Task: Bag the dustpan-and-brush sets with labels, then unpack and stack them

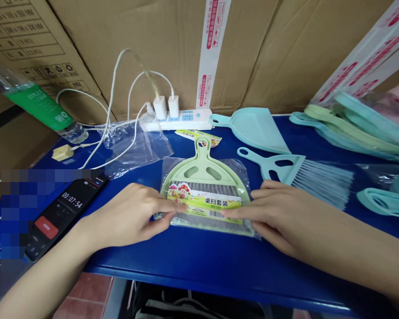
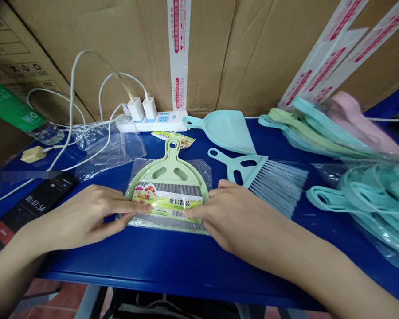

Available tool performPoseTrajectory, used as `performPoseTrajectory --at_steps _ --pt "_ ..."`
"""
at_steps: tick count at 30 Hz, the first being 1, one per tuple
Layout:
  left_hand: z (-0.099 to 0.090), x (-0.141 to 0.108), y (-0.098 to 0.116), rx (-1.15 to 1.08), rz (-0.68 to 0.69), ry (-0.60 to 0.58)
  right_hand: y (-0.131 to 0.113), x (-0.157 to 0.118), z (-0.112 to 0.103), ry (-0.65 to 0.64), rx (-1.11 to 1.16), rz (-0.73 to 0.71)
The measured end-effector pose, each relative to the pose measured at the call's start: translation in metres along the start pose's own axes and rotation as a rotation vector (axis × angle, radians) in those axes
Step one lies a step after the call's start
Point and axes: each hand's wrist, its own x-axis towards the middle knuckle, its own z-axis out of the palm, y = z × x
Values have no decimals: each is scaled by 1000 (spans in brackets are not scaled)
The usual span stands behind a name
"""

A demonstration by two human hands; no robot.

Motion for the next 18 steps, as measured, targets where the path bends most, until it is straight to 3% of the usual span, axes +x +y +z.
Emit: performPoseTrajectory --at_steps 18 --pt "-10 -4 -2 -36 -106 -32 8 -10 -8 -71 -29 42"
